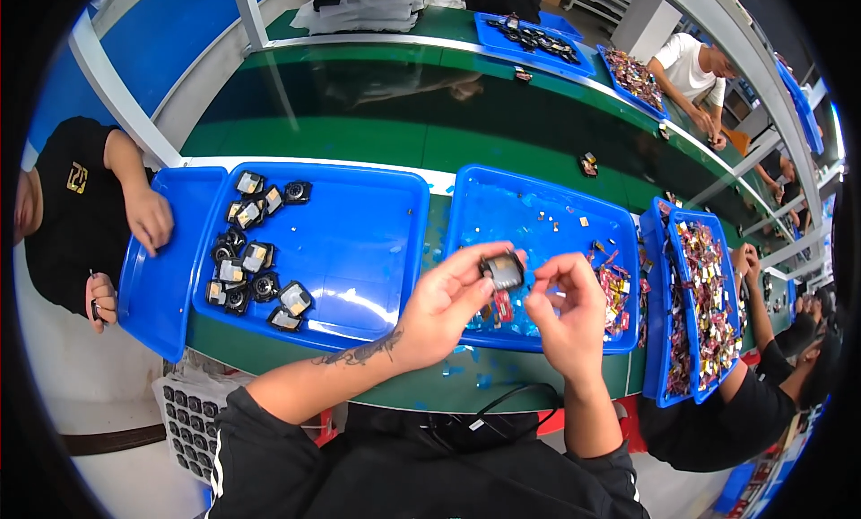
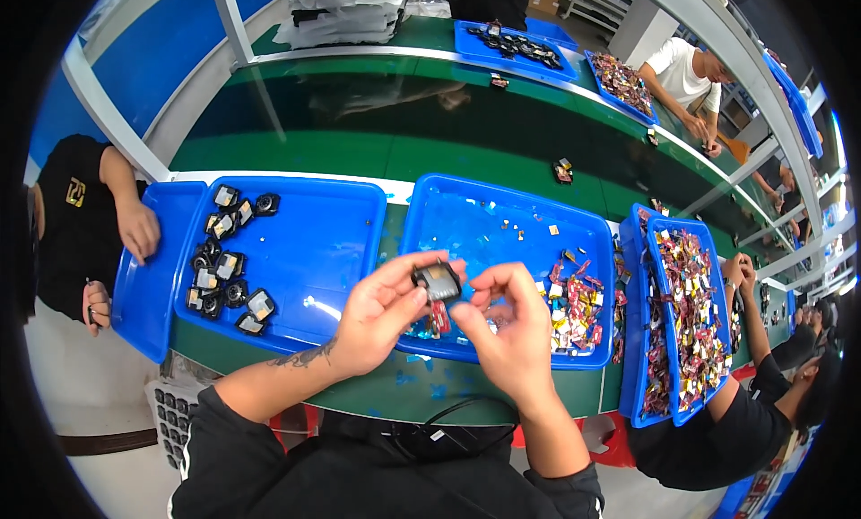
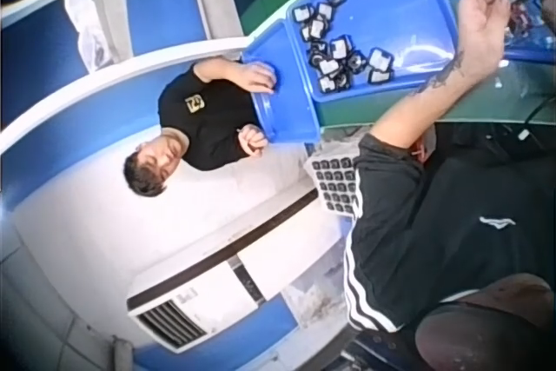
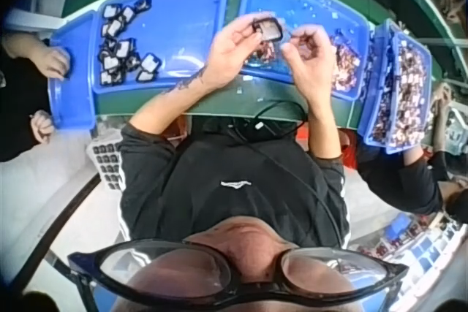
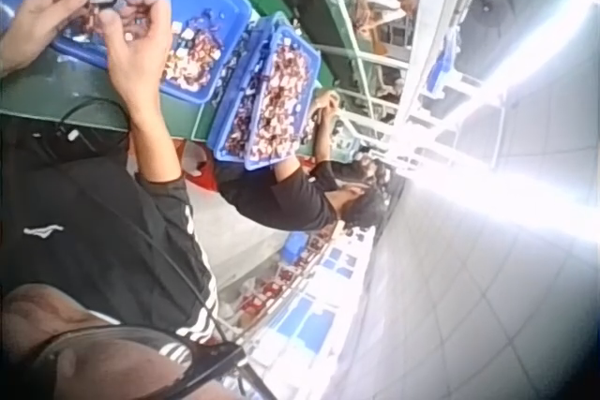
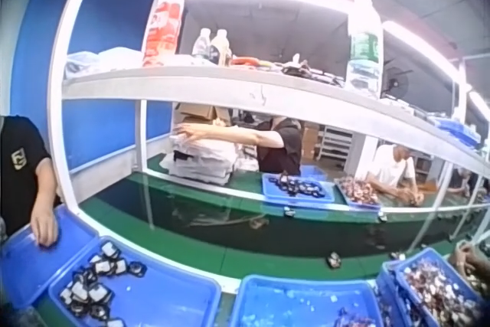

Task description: Assembling small electronic components, specifically attaching small plastic pieces to a watch-like device.

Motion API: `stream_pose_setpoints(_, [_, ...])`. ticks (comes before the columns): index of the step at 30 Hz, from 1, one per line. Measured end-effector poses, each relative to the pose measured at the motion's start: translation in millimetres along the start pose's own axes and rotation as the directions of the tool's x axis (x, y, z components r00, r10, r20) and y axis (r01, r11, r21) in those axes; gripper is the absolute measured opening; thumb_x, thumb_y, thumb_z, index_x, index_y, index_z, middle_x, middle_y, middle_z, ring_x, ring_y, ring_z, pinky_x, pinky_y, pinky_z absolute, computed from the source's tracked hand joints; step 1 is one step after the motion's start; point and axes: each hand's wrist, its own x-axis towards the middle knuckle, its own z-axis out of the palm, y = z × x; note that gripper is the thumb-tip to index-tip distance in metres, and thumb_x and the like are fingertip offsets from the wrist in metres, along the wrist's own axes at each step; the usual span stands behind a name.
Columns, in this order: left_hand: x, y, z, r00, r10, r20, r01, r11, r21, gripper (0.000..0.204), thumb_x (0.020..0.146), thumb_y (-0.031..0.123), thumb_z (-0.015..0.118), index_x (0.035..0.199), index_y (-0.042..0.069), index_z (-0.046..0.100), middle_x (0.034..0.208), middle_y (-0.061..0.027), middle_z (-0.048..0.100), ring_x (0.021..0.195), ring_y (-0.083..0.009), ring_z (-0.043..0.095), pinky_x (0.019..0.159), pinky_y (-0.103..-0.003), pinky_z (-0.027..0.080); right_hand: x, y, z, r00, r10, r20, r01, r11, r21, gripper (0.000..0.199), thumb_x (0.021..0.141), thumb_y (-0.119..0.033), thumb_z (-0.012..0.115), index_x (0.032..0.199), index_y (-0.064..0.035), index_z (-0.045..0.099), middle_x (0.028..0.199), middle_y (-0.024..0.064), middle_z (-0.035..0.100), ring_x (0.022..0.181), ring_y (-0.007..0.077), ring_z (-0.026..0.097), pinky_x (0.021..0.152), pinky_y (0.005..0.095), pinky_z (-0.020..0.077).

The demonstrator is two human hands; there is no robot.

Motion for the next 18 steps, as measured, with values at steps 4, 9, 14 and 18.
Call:
stream_pose_setpoints(4, [4.2,7.3,0.9,0.995,0.070,-0.075,-0.067,0.997,0.038,0.041,0.098,0.002,0.044,0.139,-0.002,0.037,0.134,-0.0166,0.052,0.125,-0.0234,0.051,0.105,-0.036,0.041,-15.8,0.6,1.3,0.993,0.095,0.077,-0.106,0.983,0.147,0.031,0.080,0.006,0.070,0.106,-0.0008,0.054,0.093,0.0049,0.062,0.086,0.0109,0.062,0.072,0.0232,0.0544])
stream_pose_setpoints(9, [0.2,30.2,-5.7,0.978,0.067,0.200,-0.158,0.861,0.484,0.035,0.091,-0.008,0.045,0.120,0.000,0.062,0.131,-0.0176,0.054,0.123,-0.0272,0.053,0.103,-0.036,0.042,-8.4,0.5,-10.7,0.981,0.121,0.153,-0.165,0.932,0.322,0.023,0.084,0.005,0.066,0.103,-0.0004,0.054,0.091,0.0056,0.064,0.088,0.0106,0.064,0.073,0.0239,0.0570])
stream_pose_setpoints(14, [-2.9,38.0,-1.1,0.903,0.260,0.341,-0.429,0.543,0.722,0.039,0.079,-0.012,0.059,0.115,0.000,0.065,0.123,-0.0180,0.060,0.105,-0.0305,0.065,0.084,-0.034,0.055,-5.8,4.2,-19.2,0.918,0.212,0.336,-0.378,0.729,0.571,0.017,0.087,0.001,0.063,0.101,-0.0001,0.055,0.091,0.0075,0.066,0.083,0.0107,0.065,0.072,0.0270,0.0594])
stream_pose_setpoints(18, [2.5,29.2,-11.3,0.805,0.360,0.471,-0.573,0.268,0.774,0.032,0.075,-0.005,0.069,0.107,0.001,0.068,0.119,-0.0171,0.062,0.098,-0.0295,0.067,0.080,-0.035,0.057,-11.0,-1.5,-19.4,0.920,0.239,0.312,-0.377,0.759,0.531,0.016,0.087,0.002,0.063,0.102,0.0014,0.056,0.092,0.0077,0.065,0.085,0.0112,0.065,0.073,0.0279,0.0594])
